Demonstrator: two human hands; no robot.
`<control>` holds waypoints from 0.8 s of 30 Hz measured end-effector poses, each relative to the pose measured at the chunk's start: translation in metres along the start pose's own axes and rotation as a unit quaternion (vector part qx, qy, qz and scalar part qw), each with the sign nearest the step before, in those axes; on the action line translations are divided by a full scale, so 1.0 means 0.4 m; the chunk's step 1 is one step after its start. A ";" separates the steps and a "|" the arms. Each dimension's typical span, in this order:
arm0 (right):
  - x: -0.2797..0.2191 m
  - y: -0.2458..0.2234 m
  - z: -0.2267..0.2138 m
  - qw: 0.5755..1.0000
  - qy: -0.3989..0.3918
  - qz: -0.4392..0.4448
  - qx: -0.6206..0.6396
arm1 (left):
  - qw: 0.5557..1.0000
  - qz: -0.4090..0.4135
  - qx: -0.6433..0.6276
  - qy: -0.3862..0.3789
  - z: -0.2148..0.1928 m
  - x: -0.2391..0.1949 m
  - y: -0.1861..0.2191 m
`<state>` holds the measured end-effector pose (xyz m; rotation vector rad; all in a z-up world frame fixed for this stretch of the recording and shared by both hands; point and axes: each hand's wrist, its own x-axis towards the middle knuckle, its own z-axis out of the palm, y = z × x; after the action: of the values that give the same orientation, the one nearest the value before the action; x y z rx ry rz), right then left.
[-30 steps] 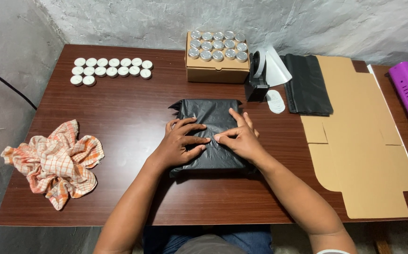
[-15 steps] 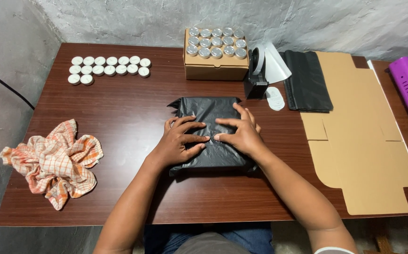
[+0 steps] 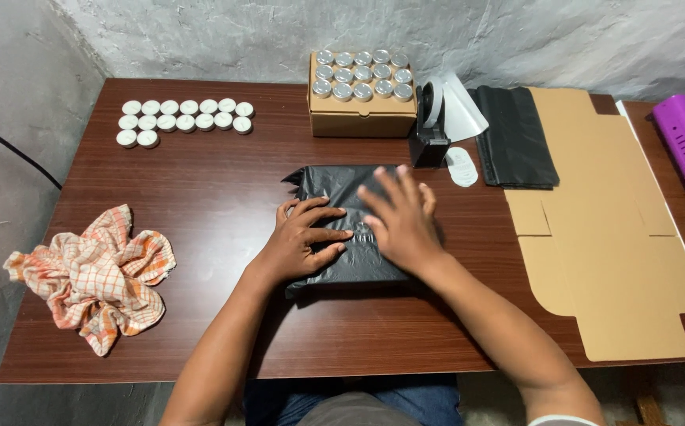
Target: A person wraps a small cardboard box in a black plastic mailer bag and seals it with tape.
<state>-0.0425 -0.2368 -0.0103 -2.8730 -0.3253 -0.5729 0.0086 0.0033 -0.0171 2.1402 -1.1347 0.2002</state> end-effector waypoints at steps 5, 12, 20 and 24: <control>-0.102 -0.044 -0.001 0.986 -0.045 -0.158 -0.037 | 0.992 0.037 0.124 0.007 0.000 -0.002 0.023; -0.109 -0.051 -0.022 0.979 -0.129 -0.159 -0.017 | 0.955 0.040 0.292 0.017 0.037 -0.031 0.118; -0.137 0.012 -0.035 0.982 -0.087 -0.158 0.048 | 0.996 0.054 0.053 -0.035 0.015 -0.093 0.059; -0.170 0.054 -0.020 0.973 -0.076 -0.112 0.187 | 0.996 0.061 0.000 -0.063 0.008 -0.126 0.032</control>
<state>-0.1012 -0.2714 -0.0332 -2.5325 -0.7078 -0.2871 -0.0325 0.0303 -0.0349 2.1087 -1.3399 0.1209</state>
